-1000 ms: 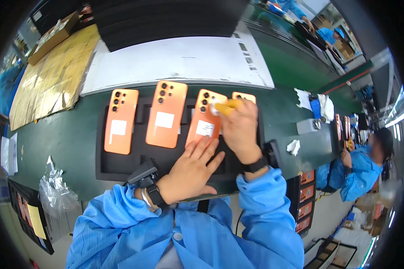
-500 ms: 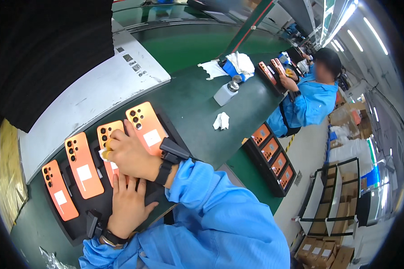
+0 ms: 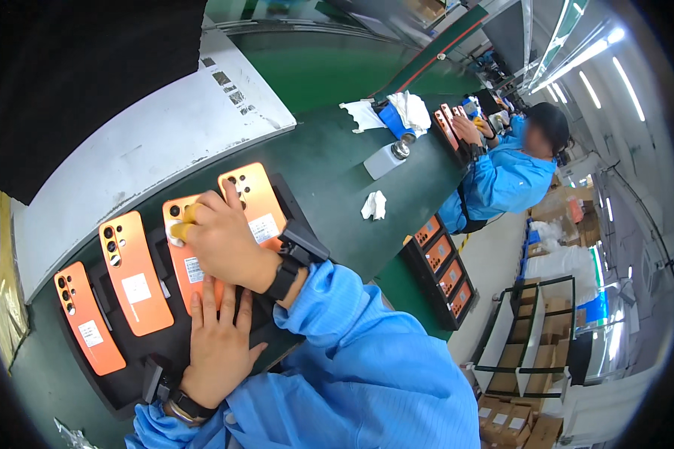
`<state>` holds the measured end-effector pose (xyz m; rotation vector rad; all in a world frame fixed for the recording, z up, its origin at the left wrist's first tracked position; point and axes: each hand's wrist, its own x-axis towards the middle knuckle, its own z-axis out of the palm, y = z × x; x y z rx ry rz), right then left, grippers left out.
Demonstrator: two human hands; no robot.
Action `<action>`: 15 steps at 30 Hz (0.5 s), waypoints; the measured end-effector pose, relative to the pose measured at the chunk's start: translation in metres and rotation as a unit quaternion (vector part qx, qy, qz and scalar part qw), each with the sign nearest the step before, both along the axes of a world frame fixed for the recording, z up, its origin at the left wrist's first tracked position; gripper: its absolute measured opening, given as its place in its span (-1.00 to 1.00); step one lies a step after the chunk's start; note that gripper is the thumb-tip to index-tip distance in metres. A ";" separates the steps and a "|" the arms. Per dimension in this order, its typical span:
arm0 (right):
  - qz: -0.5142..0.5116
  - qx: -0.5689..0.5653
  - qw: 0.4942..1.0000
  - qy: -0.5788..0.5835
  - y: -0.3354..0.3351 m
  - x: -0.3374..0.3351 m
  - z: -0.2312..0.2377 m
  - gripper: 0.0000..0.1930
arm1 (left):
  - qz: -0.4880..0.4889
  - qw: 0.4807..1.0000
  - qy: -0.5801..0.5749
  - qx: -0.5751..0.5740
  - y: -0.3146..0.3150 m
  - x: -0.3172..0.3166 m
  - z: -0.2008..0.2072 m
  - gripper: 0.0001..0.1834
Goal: Cleaning and inspecting the back, camera lenses, and edges of several orange smartphones on an assembly line using a cloth and protective film.
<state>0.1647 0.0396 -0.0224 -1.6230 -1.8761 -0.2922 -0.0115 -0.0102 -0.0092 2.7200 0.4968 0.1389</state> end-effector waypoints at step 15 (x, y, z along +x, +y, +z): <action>-0.016 -0.008 0.999 -0.030 -0.013 -0.001 0.005 -0.86 | 0.000 1.000 -0.002 0.008 -0.001 -0.003 -0.002 0.02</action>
